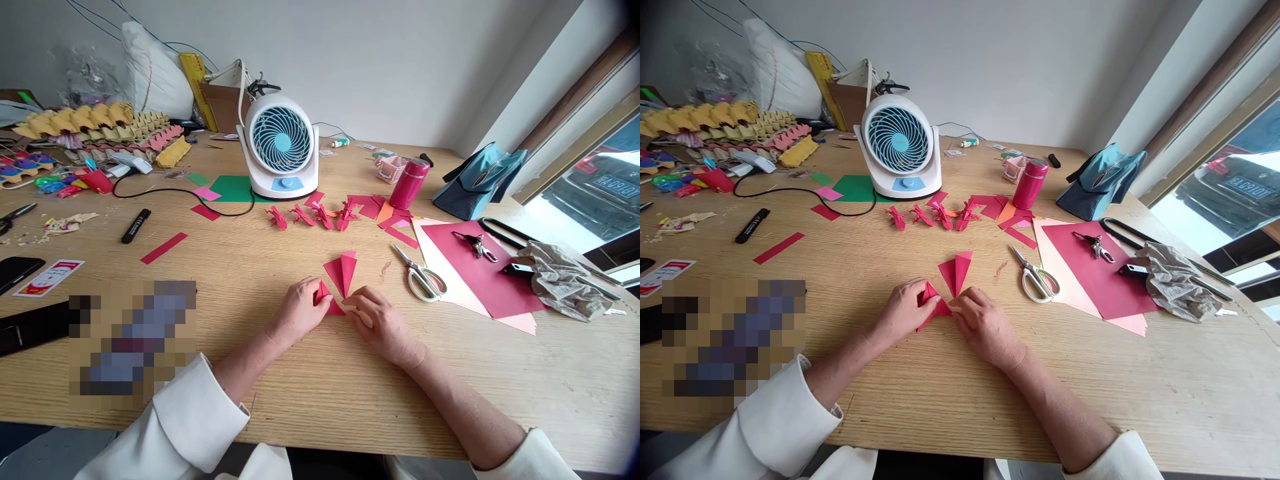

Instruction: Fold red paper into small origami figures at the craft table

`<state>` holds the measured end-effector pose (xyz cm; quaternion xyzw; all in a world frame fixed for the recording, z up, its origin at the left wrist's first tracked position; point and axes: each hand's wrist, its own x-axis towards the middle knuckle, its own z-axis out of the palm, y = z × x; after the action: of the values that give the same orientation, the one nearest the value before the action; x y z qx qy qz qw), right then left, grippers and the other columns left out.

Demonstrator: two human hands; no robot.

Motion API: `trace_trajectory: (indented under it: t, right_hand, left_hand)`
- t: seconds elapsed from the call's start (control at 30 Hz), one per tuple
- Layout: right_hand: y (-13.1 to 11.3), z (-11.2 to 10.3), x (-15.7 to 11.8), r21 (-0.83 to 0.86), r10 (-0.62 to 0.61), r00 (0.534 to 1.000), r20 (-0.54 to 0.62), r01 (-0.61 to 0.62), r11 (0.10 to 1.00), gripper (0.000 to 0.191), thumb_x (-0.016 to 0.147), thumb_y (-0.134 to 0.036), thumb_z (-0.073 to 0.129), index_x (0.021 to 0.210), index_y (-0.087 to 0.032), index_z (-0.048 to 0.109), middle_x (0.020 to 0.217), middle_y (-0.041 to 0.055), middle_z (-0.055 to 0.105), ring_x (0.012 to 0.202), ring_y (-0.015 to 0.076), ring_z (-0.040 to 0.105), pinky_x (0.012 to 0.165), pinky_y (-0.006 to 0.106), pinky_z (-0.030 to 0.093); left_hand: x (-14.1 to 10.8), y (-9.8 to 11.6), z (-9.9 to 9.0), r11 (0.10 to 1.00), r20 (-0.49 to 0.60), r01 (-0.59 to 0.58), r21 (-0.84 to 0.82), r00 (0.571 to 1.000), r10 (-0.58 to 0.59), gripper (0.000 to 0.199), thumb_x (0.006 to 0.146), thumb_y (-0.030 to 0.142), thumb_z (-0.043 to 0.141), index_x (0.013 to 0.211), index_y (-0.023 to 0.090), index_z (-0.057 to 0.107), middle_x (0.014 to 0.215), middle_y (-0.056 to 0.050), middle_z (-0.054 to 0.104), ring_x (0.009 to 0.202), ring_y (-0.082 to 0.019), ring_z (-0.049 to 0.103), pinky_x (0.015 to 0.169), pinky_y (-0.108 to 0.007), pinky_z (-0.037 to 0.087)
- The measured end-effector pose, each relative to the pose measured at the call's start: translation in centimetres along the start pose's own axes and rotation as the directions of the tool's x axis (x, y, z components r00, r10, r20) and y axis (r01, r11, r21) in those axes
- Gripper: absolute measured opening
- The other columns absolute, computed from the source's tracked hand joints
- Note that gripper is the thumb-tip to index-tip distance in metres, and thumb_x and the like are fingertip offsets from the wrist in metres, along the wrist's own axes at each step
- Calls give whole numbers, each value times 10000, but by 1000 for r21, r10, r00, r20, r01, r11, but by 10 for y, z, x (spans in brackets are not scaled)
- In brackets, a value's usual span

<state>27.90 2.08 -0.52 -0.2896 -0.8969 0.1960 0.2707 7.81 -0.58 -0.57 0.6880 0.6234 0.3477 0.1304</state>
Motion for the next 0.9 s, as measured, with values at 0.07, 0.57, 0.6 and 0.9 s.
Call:
trace_trajectory:
  t: [0.07, 0.57, 0.6, 0.9]
  right_hand:
    - [-2, 0, 0, -41, -70, 995, 69, 73, 996, 209, 961, -175, 479, 1119, -187, 614, 1043, 99, 626, 940, 192, 596, 837, 340, 506]
    - [-9, 7, 2, -336, -151, 964, 218, 220, 916, 187, 981, -175, 467, 1028, -155, 646, 982, 93, 618, 844, 180, 530, 763, 312, 465]
    - [-9, 6, 2, -342, -158, 962, 221, 229, 911, 186, 983, -175, 464, 1014, -160, 646, 977, 92, 615, 844, 179, 527, 757, 311, 458]
    - [-8, 3, 0, -399, -203, 940, 273, 303, 865, 228, 985, -167, 449, 1135, -187, 620, 1020, 91, 600, 853, 193, 499, 727, 339, 404]
  left_hand:
    - [0, -1, 1, 1000, 11, 25, -5, 1000, -25, 288, 779, 144, 597, 580, 201, 398, 566, 37, 503, 549, -112, 465, 580, -247, 369]
    - [0, -7, 4, 995, 85, 102, -12, 991, -101, 272, 794, 210, 611, 574, 180, 455, 527, 44, 504, 504, -90, 421, 536, -230, 310]
    - [0, -6, 3, 994, 92, 105, -14, 990, -103, 270, 796, 214, 611, 575, 179, 458, 525, 44, 506, 500, -90, 420, 535, -230, 309]
    - [-1, -4, 0, 992, 112, 122, -22, 987, -119, 253, 791, 213, 612, 575, 179, 485, 493, 49, 507, 471, -87, 410, 509, -230, 295]
